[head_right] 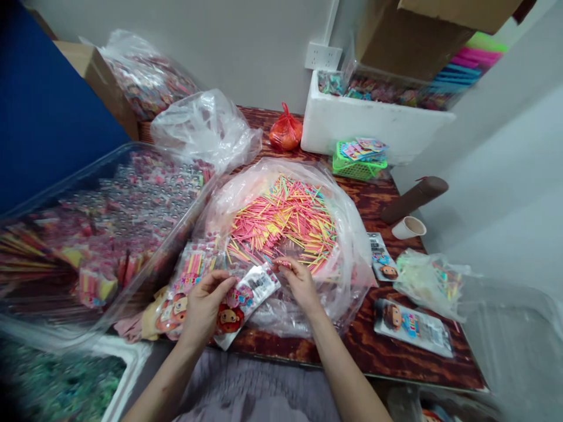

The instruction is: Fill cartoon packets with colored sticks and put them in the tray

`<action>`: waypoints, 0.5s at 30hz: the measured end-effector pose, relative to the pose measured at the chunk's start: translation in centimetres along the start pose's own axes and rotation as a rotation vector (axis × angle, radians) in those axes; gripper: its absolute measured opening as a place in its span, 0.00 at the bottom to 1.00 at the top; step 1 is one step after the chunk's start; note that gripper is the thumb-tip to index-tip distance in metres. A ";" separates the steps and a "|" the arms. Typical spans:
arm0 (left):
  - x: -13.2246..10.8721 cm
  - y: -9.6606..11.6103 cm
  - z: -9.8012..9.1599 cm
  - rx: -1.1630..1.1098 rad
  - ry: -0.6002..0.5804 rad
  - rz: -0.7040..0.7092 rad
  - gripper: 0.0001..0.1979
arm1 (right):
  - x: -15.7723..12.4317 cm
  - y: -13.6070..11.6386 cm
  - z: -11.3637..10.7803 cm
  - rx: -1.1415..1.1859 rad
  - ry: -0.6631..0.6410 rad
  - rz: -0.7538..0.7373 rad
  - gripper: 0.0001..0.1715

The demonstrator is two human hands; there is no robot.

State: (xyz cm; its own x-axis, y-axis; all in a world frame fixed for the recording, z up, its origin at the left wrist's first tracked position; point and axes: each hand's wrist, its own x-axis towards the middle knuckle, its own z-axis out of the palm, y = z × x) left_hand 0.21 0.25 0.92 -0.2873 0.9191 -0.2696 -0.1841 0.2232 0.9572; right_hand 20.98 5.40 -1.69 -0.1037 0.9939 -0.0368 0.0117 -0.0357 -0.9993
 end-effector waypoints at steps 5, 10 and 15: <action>0.1 -0.6 -0.2 0.100 -0.015 0.039 0.14 | -0.3 0.2 -0.1 0.045 0.028 0.049 0.10; 0.2 -0.2 0.0 0.171 -0.064 0.166 0.09 | -0.5 0.3 -0.2 0.096 0.047 0.086 0.10; 0.1 0.0 0.0 0.223 -0.070 0.173 0.08 | -0.6 0.8 -0.3 0.139 0.040 0.098 0.10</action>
State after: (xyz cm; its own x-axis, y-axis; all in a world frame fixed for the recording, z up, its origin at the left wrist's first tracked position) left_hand 0.22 0.35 0.92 -0.2292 0.9682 -0.1002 0.0751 0.1202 0.9899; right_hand 21.39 4.84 -2.43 -0.0694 0.9882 -0.1367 -0.1185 -0.1442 -0.9824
